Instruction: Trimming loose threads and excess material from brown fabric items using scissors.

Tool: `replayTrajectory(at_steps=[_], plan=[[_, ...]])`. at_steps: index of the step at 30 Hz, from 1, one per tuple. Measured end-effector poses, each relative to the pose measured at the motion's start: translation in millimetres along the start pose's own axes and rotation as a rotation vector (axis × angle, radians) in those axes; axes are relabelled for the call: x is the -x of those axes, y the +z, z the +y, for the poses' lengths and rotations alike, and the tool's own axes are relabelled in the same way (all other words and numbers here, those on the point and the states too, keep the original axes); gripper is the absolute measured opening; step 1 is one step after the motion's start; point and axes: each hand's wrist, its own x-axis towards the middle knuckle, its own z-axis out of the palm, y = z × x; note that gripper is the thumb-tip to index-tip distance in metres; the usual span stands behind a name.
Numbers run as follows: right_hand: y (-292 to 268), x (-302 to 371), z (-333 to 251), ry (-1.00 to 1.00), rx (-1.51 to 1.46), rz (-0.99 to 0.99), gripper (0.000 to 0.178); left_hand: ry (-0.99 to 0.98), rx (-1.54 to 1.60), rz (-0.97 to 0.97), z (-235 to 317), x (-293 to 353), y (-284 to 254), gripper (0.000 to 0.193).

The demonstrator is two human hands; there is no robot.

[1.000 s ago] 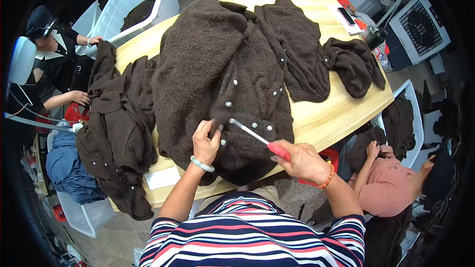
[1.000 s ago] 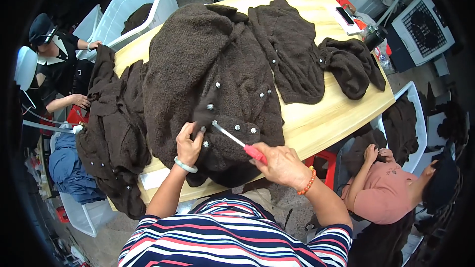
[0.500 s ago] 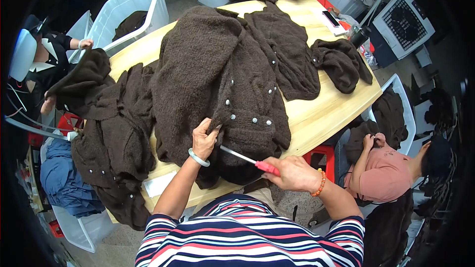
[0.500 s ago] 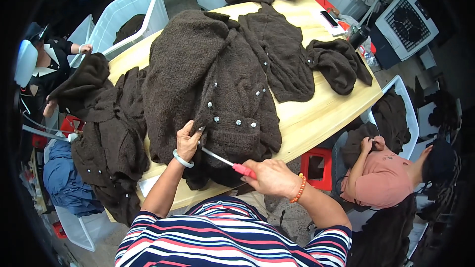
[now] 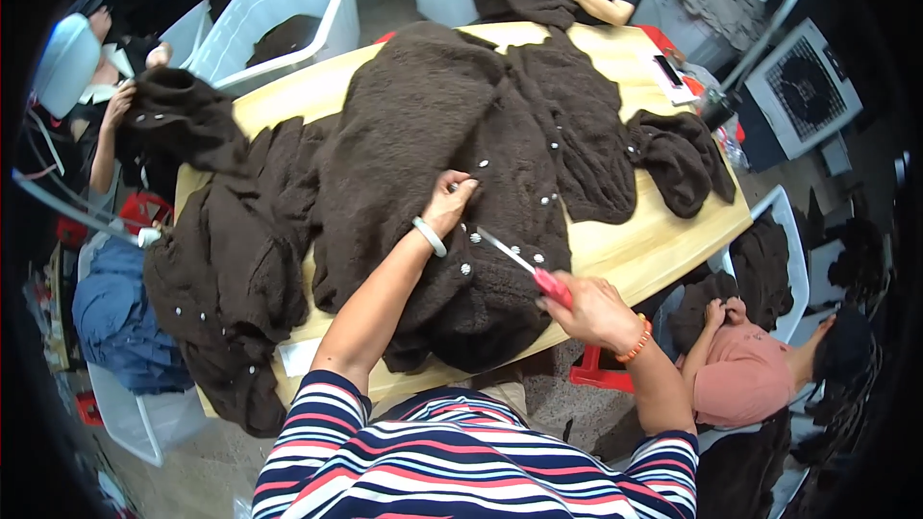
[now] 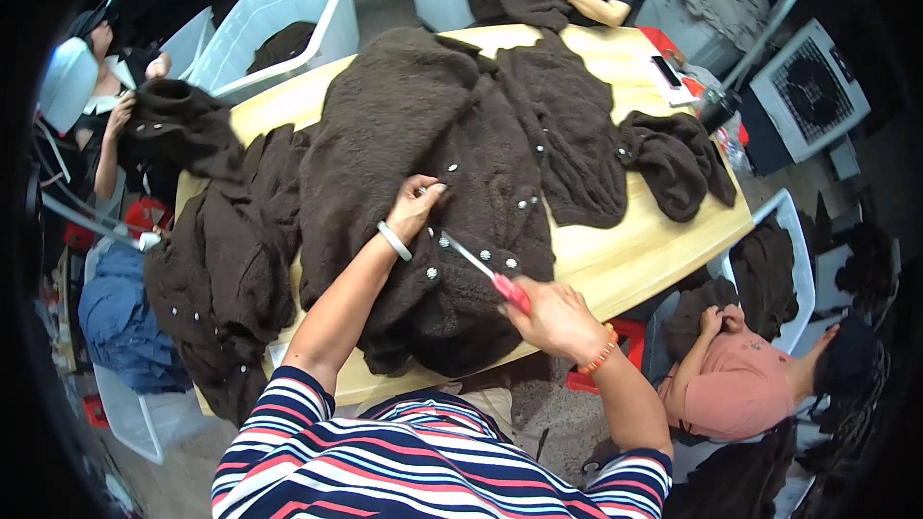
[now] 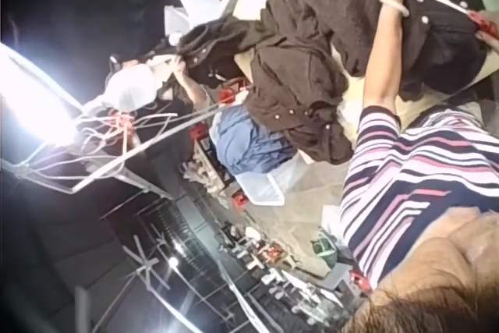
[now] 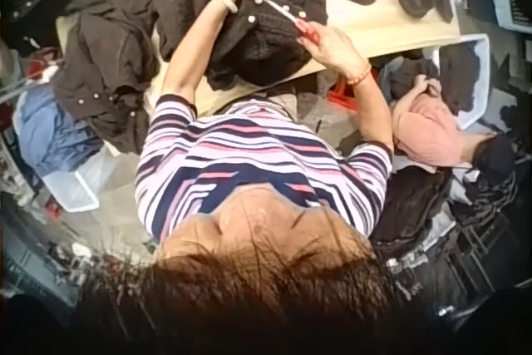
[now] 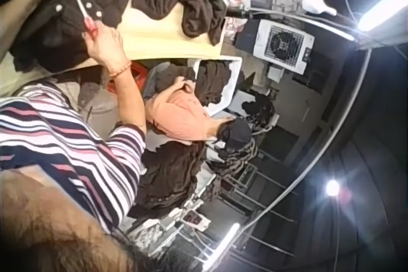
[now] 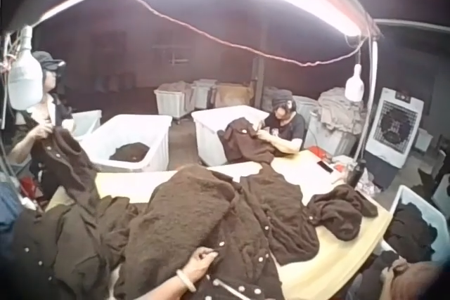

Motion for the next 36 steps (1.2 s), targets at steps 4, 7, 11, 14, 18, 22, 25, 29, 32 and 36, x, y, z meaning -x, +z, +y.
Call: replayTrajectory(at_steps=[4, 7, 11, 14, 18, 22, 25, 29, 32, 36], plan=[[-9.8, 15.2, 2.5, -0.12, -0.241, -0.181, 0.027, 0.134, 0.106, -0.046, 28.4, 61.2, -0.6, 0.014], [-4.9, 3.9, 4.5, -0.051, -0.19, 0.041, 0.032, 0.627, -0.238, -0.062, 62.9, 134.0, -14.4, 0.012], [-12.5, -23.1, -29.2, -0.112, -0.286, 0.201, 0.029, 0.346, -0.323, 0.411, 34.0, 213.6, -75.4, 0.019], [-15.8, -62.7, -72.9, -0.234, -0.18, 0.219, 0.038, -0.008, 0.119, 0.67, -13.6, 220.0, -115.9, 0.029], [-2.8, -131.1, -139.8, -0.367, 0.04, 0.209, 0.055, -0.24, 0.373, 0.536, -12.9, 214.7, -104.3, 0.024], [25.7, -194.0, -205.0, -0.296, 0.272, 0.137, 0.075, 0.372, -0.099, 0.351, 38.3, 201.0, -62.1, 0.01], [64.1, -244.8, -218.9, -0.197, 0.461, 0.164, 0.083, 0.459, -0.298, 0.12, 44.3, 196.5, -40.8, 0.011], [85.3, -282.3, -184.7, -0.262, 0.472, 0.118, 0.031, 0.442, -0.197, 0.112, 29.4, 201.3, -35.2, 0.01], [36.0, -249.9, -190.1, -0.181, 0.28, 0.076, 0.032, 0.382, -0.038, 0.218, 30.3, 217.1, -54.8, 0.008], [-57.6, -200.4, -113.2, -0.298, -0.038, 0.458, 0.053, 0.267, 0.0, 0.375, 32.2, 226.5, -70.6, 0.023]])
